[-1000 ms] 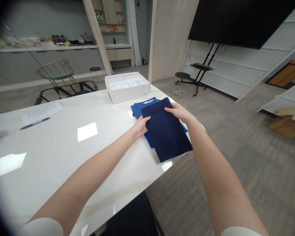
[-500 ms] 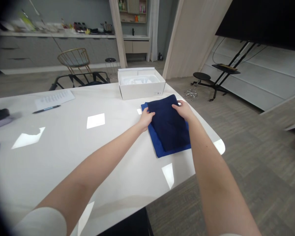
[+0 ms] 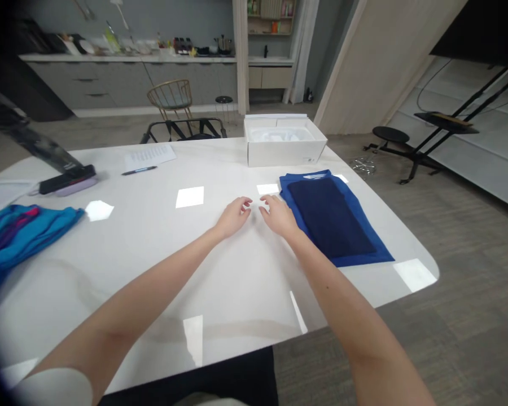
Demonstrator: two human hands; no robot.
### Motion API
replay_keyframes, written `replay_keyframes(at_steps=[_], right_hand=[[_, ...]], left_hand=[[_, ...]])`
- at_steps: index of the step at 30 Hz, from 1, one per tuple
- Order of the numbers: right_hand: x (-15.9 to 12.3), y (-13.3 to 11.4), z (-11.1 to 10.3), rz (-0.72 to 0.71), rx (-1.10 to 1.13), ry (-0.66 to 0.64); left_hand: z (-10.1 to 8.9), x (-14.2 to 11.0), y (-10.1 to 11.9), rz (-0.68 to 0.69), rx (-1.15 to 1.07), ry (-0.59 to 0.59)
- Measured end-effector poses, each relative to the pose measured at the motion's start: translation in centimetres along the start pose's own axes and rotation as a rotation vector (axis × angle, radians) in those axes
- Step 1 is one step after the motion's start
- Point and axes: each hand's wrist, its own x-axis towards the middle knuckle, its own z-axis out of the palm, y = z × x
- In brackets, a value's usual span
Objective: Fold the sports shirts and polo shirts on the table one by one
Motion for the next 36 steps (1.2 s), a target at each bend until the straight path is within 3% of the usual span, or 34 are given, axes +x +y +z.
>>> replay_keyframes(at_steps=[5,11,20,23,26,29,32,36], right_hand=[[0.3,-8.5,6.7,-0.09,0.173,-0.114],[0.6,-21.4,14.4,-0.241,0.342,-0.264],[2.0,-43.2,25.5,-0.549,0.453,-0.436],[2.0,-49.8,28.5,-0.658,0.462,-0.445],[1.9,-55.2,30.8,-0.713,0.434,-0.412],[1.5,-58.4,32.2,-0.684,0.387,-0.362],[1.1,-59.1,32.6,-0.652,0.376,-0.307],[0.9,-57.2,31.7,-0.664,0.408,-0.301]], left_hand=[[-7.6,-6.4,-4.1,-0.024,0.092,0.047],[-18.8,-15.8,-10.4,-0.172,0.299,0.149],[-38.2,-29.5,-18.9,-0.581,0.718,0.587],[-43.1,-33.8,-21.9,-0.801,0.795,0.682],[-45.7,-36.8,-23.9,-0.915,0.78,0.653],[-46.6,-37.9,-24.4,-0.902,0.757,0.605],[-46.9,-37.8,-24.0,-0.871,0.75,0.622],[-46.9,-37.3,-23.2,-0.824,0.75,0.7]])
